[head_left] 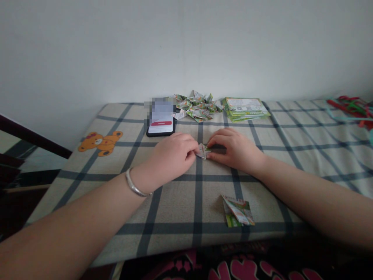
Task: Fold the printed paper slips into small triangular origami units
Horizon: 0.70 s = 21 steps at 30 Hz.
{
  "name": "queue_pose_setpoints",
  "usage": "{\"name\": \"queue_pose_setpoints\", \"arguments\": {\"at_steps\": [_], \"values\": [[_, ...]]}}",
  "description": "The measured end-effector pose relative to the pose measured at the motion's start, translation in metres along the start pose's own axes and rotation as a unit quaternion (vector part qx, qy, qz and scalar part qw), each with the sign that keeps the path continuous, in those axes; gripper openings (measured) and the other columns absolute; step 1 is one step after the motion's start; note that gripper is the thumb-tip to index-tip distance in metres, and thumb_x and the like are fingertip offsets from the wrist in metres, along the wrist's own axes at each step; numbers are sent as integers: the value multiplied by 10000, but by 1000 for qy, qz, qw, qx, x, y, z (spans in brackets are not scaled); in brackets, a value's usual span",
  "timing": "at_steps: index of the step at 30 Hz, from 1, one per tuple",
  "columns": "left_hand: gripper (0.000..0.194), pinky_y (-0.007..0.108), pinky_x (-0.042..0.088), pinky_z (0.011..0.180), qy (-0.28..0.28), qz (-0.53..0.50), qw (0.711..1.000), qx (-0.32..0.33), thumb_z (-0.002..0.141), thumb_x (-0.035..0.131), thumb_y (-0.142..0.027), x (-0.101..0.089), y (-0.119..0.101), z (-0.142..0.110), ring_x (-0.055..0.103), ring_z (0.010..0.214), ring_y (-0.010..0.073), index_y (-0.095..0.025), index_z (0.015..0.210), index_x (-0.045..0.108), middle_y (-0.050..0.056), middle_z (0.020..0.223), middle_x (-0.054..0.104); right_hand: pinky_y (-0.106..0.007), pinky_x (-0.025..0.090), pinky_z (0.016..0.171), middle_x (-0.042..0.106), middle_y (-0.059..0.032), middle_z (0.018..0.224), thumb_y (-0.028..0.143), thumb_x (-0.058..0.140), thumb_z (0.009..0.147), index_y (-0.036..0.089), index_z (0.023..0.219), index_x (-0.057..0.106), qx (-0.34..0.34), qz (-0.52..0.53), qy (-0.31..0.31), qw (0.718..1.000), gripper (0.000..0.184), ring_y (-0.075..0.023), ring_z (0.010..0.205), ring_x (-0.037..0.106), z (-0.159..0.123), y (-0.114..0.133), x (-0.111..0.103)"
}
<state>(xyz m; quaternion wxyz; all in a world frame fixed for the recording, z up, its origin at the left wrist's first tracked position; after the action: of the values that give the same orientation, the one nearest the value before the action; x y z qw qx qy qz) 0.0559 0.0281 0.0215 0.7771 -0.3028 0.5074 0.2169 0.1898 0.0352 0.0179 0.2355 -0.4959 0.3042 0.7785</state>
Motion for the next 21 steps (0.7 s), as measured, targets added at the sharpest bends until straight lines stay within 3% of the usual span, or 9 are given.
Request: {"name": "queue_pose_setpoints", "arguments": {"at_steps": [8, 12, 21], "values": [[31, 350, 499, 805, -52, -60, 995, -52, 848, 619, -193, -1, 5, 3, 609, 863, 182, -174, 861, 639, 27, 878, 673, -397, 458, 933, 691, -91, 1087, 413, 667, 846, 176, 1063, 702, -6, 18, -16, 1000, 323, -244, 1023, 607, 1, -1, 2], [40, 312, 497, 767, -82, -109, 989, -62, 808, 640, -145, -5, 5, 3, 603, 821, 151, -182, 825, 633, 3, 845, 645, -392, 460, 932, 696, -89, 1083, 386, 706, 819, 177, 1034, 696, -14, 48, -30, 998, 301, -237, 1021, 614, 1, -1, 1], [227, 249, 517, 727, -82, -186, 978, -45, 825, 642, -136, -2, -3, 1, 628, 795, 109, -189, 1028, 555, -14, 884, 642, -282, 416, 691, 655, -26, 747, 264, 691, 832, 174, 803, 638, -41, 87, -53, 994, 107, -167, 759, 568, 0, 10, -9]]}}
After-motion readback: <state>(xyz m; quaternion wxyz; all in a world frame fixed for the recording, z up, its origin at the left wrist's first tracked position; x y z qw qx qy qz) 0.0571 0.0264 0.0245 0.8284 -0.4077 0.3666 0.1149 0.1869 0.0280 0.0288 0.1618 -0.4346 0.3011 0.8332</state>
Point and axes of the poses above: each hand's wrist, its own z-axis towards the middle knuckle, its own x-axis out of the palm, y = z × x, the point moved 7 cm from there along z, towards the middle knuckle
